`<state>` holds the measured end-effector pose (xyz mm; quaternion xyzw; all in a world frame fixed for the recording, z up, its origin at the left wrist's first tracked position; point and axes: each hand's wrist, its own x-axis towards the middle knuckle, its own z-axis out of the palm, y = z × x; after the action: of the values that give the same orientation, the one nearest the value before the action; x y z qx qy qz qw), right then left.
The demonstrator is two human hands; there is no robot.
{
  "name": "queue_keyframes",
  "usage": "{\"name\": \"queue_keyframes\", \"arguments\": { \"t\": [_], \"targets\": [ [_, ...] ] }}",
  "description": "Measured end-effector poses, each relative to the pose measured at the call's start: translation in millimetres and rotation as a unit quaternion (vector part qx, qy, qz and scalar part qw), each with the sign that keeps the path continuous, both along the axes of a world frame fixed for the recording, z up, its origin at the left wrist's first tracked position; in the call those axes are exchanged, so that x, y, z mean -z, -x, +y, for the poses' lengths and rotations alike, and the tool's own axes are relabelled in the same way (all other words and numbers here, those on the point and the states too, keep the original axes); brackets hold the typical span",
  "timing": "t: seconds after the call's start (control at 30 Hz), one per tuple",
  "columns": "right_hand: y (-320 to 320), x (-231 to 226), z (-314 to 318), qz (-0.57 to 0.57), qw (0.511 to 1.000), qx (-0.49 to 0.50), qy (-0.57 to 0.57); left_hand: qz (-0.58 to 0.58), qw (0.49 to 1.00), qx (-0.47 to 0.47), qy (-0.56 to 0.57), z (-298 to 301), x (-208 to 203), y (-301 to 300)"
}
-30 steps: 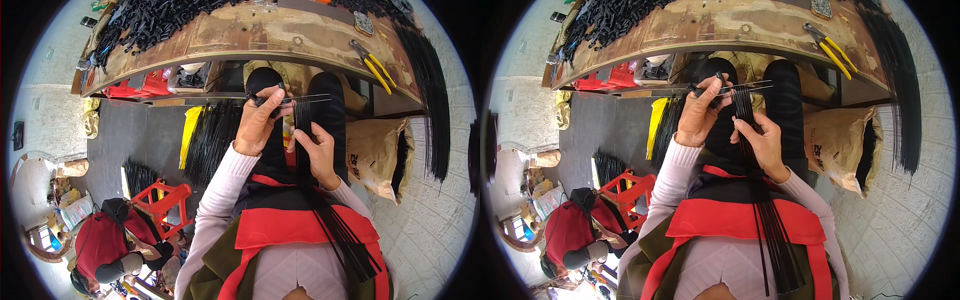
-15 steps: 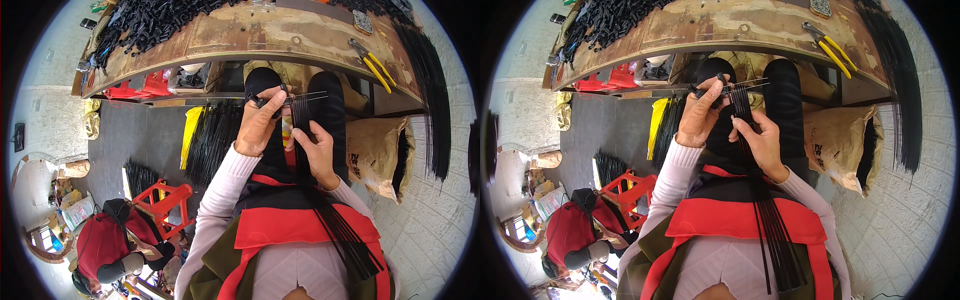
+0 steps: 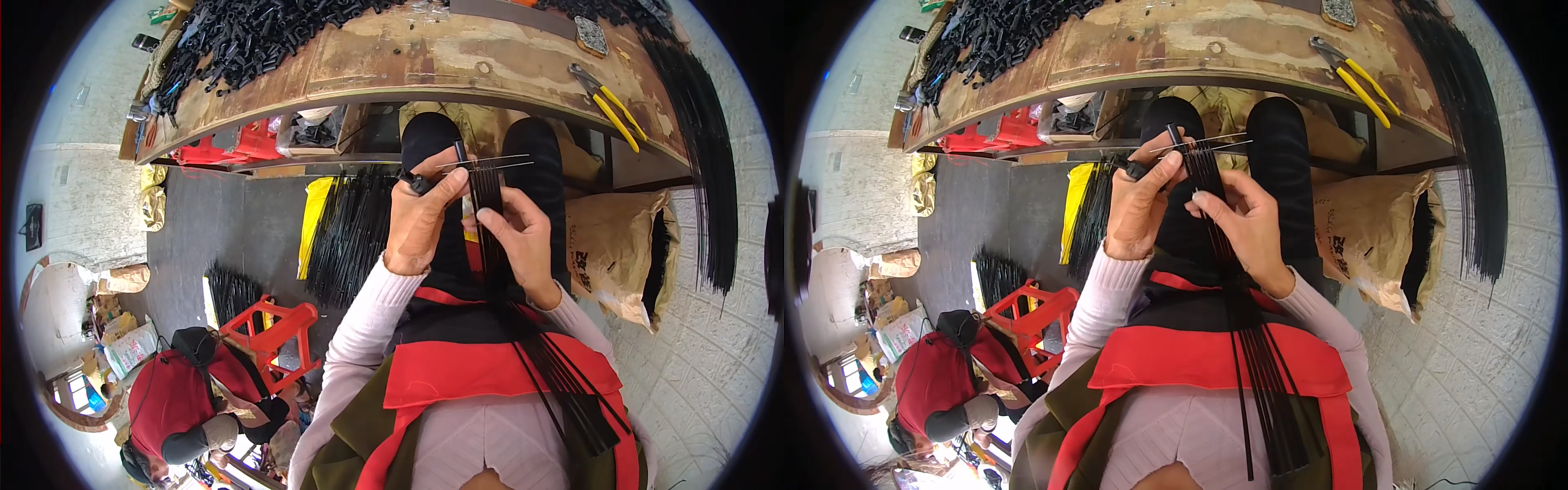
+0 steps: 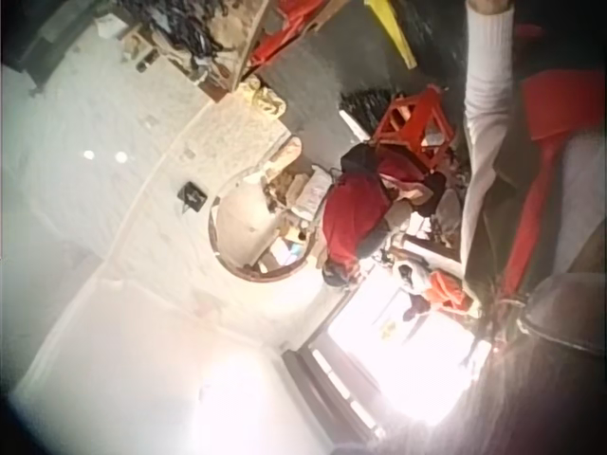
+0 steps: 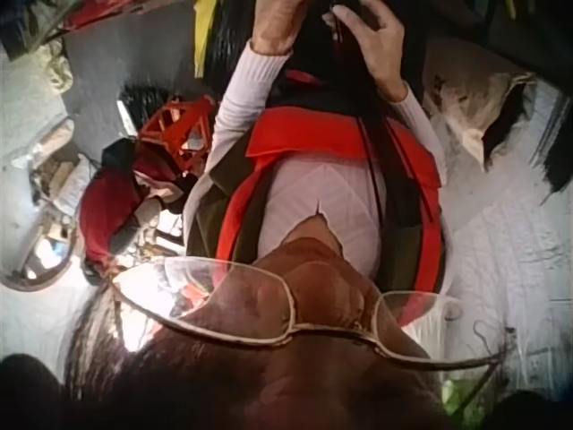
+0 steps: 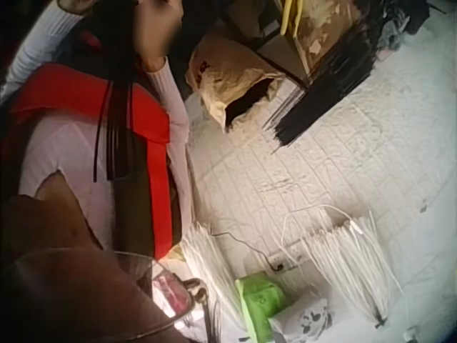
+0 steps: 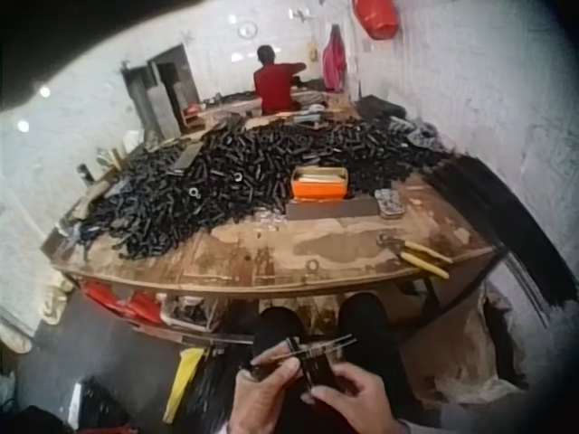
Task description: Bundling plastic bristles and securing them into plastic bases using a sliding jig and pliers.
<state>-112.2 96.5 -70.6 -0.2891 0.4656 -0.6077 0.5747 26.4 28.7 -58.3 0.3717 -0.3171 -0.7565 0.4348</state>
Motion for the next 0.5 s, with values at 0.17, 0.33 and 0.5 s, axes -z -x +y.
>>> {"name": "queue_keyframes", "arguments": {
  "t": [0.17, 0.33, 0.5],
  "targets": [
    [8, -1, -5, 0.030, 0.999, -0.034, -0.001, 0.048, 0.999, 0.006, 0.005, 2, 4, 3],
    [20, 3, -12, -0.020, 0.996, -0.081, -0.015, 0.067, 0.997, 0.032, -0.015, 2, 2, 2],
    [20, 4, -11, -0.068, 0.993, -0.100, -0.014, 0.095, 0.994, 0.034, -0.040, 4, 6, 2]
  ]
}}
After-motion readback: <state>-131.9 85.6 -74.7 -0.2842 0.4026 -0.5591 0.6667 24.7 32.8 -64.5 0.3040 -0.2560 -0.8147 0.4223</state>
